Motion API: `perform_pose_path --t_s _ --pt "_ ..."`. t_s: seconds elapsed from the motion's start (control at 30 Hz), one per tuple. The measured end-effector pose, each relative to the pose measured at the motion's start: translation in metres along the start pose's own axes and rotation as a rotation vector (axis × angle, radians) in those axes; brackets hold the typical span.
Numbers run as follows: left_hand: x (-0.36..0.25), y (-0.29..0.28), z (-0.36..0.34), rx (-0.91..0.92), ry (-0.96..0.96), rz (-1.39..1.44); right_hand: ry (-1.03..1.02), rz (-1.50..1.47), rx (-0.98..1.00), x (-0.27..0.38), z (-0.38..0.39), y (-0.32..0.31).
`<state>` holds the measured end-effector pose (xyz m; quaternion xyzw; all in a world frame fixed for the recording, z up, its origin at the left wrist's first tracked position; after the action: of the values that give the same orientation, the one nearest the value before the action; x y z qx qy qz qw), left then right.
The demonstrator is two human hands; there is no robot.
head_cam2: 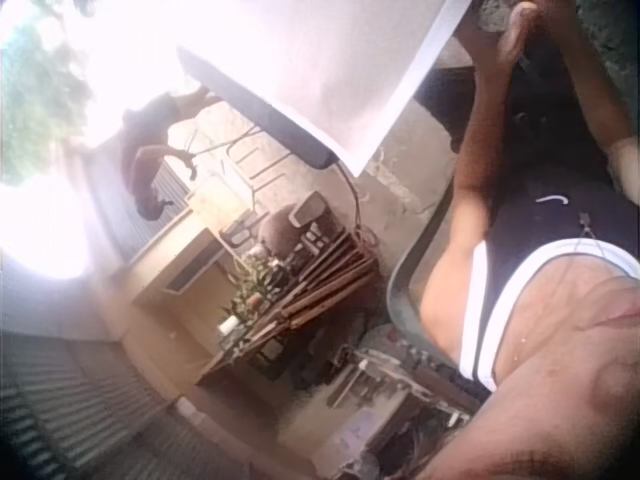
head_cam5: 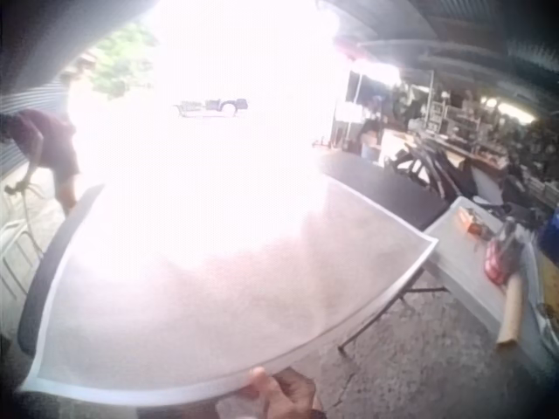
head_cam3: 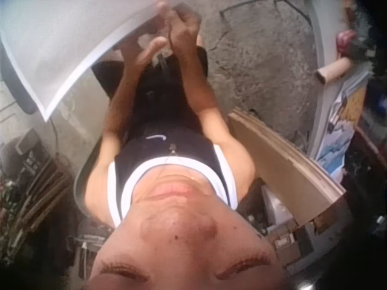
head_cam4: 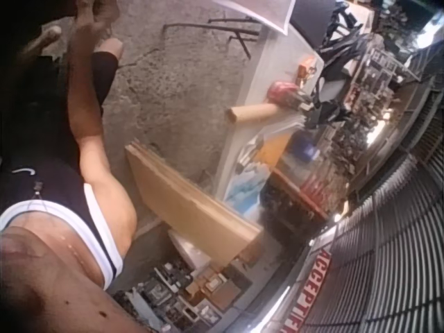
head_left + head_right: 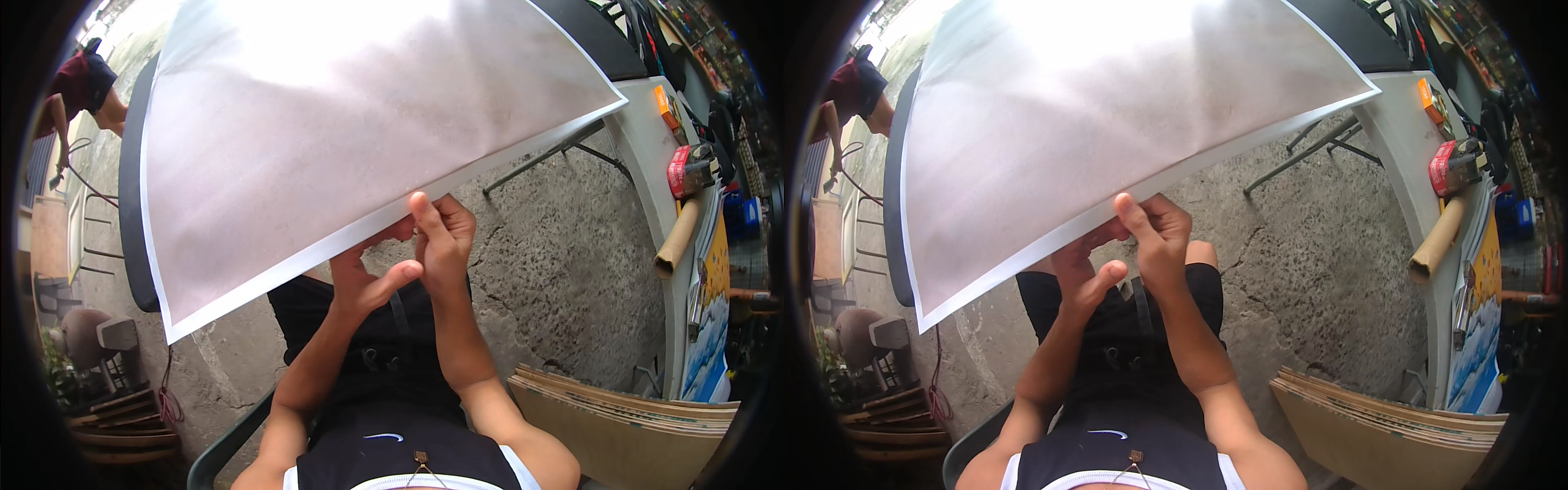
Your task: The person holds a large white sheet of paper over a table and uses a handheld stapler to secure the edges. They repeatedly fold the paper edges and apply staples along the perimeter while seated.
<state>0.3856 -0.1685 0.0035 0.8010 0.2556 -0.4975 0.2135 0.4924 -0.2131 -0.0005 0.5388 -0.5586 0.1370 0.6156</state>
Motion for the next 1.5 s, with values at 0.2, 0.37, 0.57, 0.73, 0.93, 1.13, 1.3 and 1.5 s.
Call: perform_pose_path --t_s 0.2,0.37,0.57,0.73,0.93,1.13,1.3,1.5 --pt "0.010 0.023 -0.025 -0.110 -0.157 0.264 -0.326 0.638 -0.319 0.063 -0.001 -0.056" --pt "0.008 0.029 -0.035 -0.262 -0.259 0.256 -0.730 1.490 0.060 0.130 -0.073 -0.015" --pt "0.011 0.039 -0.038 -0.381 -0.208 0.299 -0.295 1.762 0.439 0.086 -0.153 -0.021" --pt "0.009 0.040 -0.036 -0.416 -0.178 0.331 -0.312 1.687 0.458 0.084 -0.160 -0.021" --pt "0.012 0.045 -0.039 -0.413 -0.209 0.315 -0.098 1.567 0.567 0.093 -0.153 -0.011" --pt "0.015 0.043 -0.036 -0.409 -0.165 0.221 -0.119 1.609 0.510 0.090 -0.155 -0.017" --pt "0.019 0.040 -0.037 -0.386 -0.093 0.176 -0.170 1.775 0.629 0.085 -0.155 -0.016" --pt "0.019 0.035 -0.039 -0.340 -0.012 0.122 -0.355 1.937 0.724 0.082 -0.150 -0.009"
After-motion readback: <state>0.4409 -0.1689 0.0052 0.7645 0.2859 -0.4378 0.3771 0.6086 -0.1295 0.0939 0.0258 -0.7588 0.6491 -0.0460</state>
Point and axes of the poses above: each hand's wrist, its own z-axis away from the middle knuckle, its own y-axis out of the palm, x = y × z, the point moved 7 cm from there along -z, towards the middle knuckle, and after that the axes turned 15 degrees about x, right-handed, at the moved point
